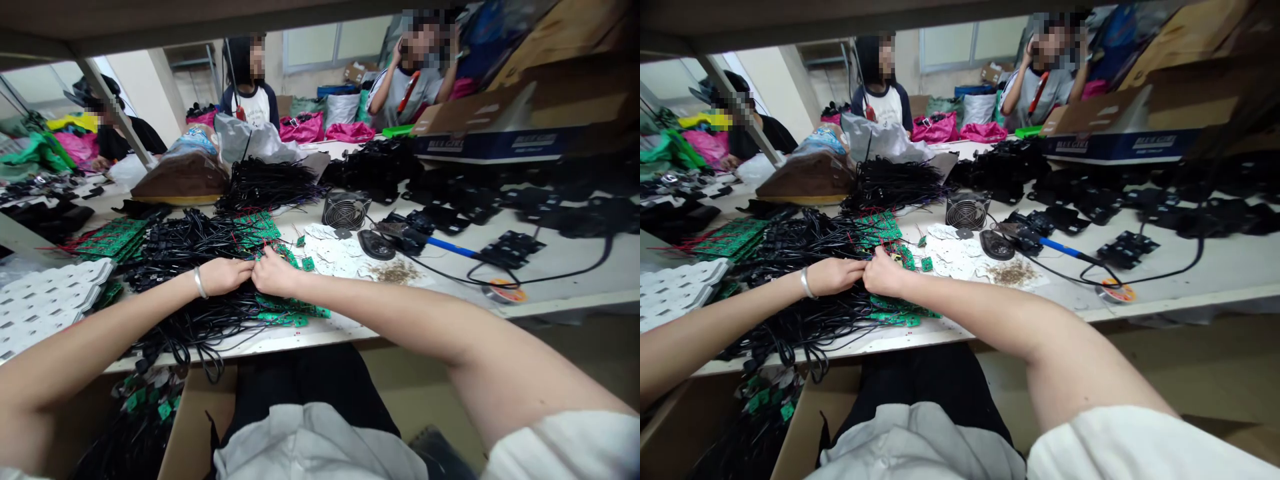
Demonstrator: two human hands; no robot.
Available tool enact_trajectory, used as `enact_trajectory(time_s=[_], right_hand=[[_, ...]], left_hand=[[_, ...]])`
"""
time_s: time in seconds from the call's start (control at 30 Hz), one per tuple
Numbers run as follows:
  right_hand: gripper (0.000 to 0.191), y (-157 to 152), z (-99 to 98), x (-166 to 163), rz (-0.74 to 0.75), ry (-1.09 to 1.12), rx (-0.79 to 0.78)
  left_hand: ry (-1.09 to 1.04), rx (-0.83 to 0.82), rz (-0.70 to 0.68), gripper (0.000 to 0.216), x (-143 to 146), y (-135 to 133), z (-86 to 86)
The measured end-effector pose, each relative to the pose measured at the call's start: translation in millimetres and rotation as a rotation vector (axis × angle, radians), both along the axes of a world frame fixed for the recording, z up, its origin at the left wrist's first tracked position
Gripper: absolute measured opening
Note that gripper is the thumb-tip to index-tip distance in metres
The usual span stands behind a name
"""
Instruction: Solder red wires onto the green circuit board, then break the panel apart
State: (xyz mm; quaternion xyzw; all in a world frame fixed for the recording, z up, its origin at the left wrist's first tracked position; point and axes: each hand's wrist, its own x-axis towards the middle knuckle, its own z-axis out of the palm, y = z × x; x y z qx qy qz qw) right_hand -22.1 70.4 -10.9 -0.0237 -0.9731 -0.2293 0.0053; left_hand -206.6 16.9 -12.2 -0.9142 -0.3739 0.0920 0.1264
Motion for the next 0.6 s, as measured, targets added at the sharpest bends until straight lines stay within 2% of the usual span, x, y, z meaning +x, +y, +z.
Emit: enact_trajectory(time_s=[0.17, 0.3, 0.47, 0.6], right_hand=[[0.024, 11.3, 5.1, -9.9, 0.139, -0.091, 0.033], [0.025, 15.0, 13.2, -15.0, 0.134, -0.129, 0.05], [0.026, 10.3, 17.7, -20.1, 0.175, -0.307, -0.045], [0.028, 11.3, 19.7, -28.4, 0.215, -0.35, -0.085]], left_hand=[[0.06, 0.057, -0.023, 0.02, -0.3, 0.1, -7.1], [0.074, 0.064, -0.033, 0.021, -1.4, 3.2, -7.9], [0.059, 0.043, -0.088, 0.024, 0.0, -0.2, -10.0], [0.037, 0.032, -0.122, 0.025, 1.1, -3.2, -11.5]])
